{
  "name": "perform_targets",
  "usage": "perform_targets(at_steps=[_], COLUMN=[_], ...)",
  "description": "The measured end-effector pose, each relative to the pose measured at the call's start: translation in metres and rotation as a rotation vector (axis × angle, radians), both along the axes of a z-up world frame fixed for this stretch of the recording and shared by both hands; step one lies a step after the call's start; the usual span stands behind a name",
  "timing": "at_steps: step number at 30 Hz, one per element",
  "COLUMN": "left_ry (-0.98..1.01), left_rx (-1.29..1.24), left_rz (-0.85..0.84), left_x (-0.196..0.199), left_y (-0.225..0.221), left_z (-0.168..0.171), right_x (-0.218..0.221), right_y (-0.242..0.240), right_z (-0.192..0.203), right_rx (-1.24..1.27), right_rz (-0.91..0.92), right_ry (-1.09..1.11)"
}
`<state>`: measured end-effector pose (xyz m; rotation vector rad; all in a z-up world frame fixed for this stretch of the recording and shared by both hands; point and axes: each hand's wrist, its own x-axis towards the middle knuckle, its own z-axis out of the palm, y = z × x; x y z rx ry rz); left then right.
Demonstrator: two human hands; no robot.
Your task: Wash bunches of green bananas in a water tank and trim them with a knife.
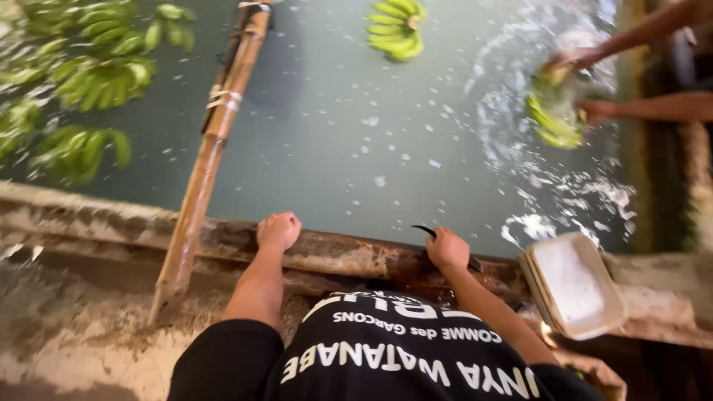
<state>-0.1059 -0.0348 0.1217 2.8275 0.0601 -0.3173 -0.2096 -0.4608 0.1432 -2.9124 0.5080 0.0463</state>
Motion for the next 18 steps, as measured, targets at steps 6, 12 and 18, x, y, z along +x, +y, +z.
perform_targets(at_steps=[6,12,18], left_ry=[0.016,0.051,0.081], left_rx=[0.033,0.044,0.063], left_rz=[-0.014,0.007,0.008], left_x=[0.007,0.008,0.007], left_y=[-0.004,-0.002,-0.003], left_z=[0.0,-0.009,-0.002], right_x=[-0.001,-0.001,-0.002], right_y=[-0.003,-0.002,-0.001], right_z=[0.005,0.006,0.007], right_rx=[0.026,0.047,0.051], right_rz=[0.026,0.029,0.041], right_ry=[-0.046,-0.025,-0.056])
